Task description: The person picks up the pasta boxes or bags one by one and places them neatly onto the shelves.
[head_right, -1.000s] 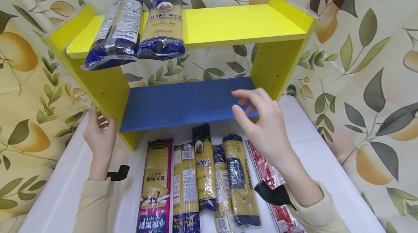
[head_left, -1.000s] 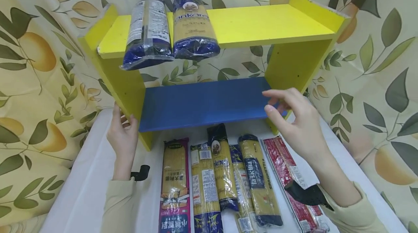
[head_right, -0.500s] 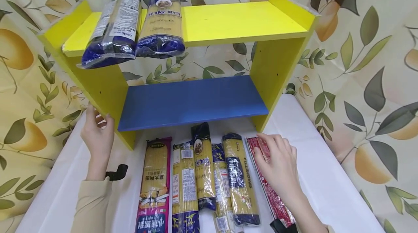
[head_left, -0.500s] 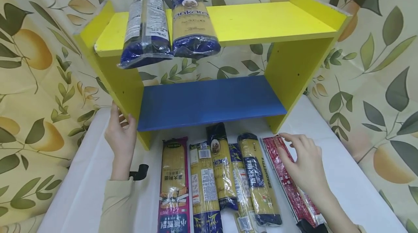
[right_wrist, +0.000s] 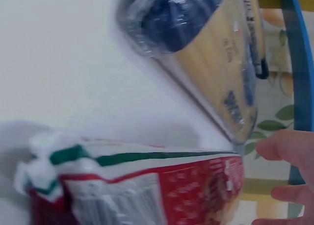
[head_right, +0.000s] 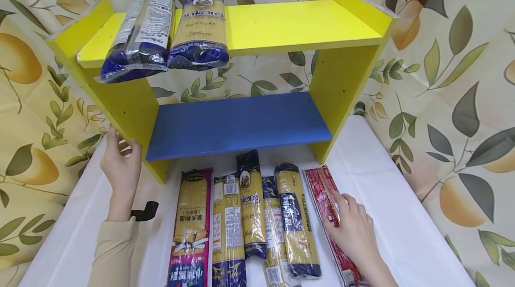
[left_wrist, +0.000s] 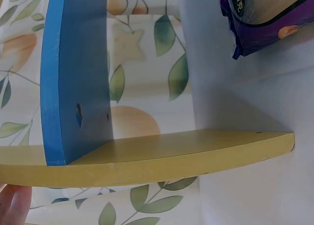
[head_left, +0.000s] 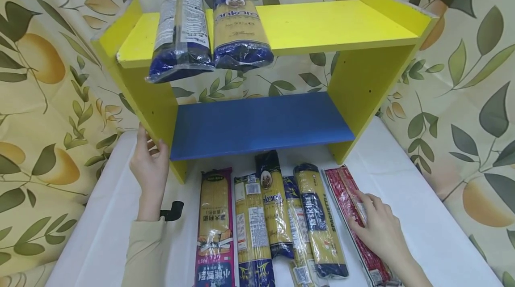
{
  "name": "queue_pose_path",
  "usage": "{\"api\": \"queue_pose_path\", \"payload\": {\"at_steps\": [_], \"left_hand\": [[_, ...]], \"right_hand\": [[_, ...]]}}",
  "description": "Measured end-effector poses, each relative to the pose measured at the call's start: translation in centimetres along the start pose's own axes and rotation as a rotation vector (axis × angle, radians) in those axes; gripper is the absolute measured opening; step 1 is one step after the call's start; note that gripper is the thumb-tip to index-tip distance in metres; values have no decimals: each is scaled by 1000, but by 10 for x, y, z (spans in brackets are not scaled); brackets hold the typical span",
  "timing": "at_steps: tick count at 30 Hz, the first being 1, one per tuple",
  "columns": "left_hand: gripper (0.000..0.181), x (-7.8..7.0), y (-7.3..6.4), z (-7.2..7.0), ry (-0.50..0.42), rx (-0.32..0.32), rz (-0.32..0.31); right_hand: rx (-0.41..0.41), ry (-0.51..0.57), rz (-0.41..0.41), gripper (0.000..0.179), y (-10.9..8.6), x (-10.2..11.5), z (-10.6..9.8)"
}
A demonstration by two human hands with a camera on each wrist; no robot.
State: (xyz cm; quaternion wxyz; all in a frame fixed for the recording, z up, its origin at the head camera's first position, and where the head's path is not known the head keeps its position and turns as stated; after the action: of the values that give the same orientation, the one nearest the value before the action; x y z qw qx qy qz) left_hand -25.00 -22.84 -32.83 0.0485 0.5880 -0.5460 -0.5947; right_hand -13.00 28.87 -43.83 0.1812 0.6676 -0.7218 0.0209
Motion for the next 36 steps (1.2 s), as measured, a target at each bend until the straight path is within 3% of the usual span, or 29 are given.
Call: {"api": "queue_pose_path", "payload": {"at_steps": [8,15,26,36], "left_hand": [[52,0,-1,0,-4,7,22],[53,2,0,0,1,5,14],[54,1,0,0,-19,5,-16],[55,1,1,1,-22,4,-15]], "right_hand": [[149,-29,112,91,-6,-17,24],[261,-67,112,110,-4,-22,33],[333,-130,50,113,8,-24,37],[315,-53,63,106,9,-28,37]]}}
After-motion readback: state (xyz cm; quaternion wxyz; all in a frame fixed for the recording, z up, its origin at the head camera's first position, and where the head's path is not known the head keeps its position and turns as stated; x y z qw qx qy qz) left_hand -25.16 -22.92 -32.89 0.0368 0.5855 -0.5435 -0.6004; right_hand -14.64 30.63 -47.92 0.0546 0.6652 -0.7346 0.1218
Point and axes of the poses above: each hand's wrist, its own y-axis towards the middle knuckle, its own z-axis out of the palm, x = y × z, the point moved 9 cm from there along y, towards the middle knuckle, and after that the axes turned 3 degrees about -x, right-handed, at the moved point
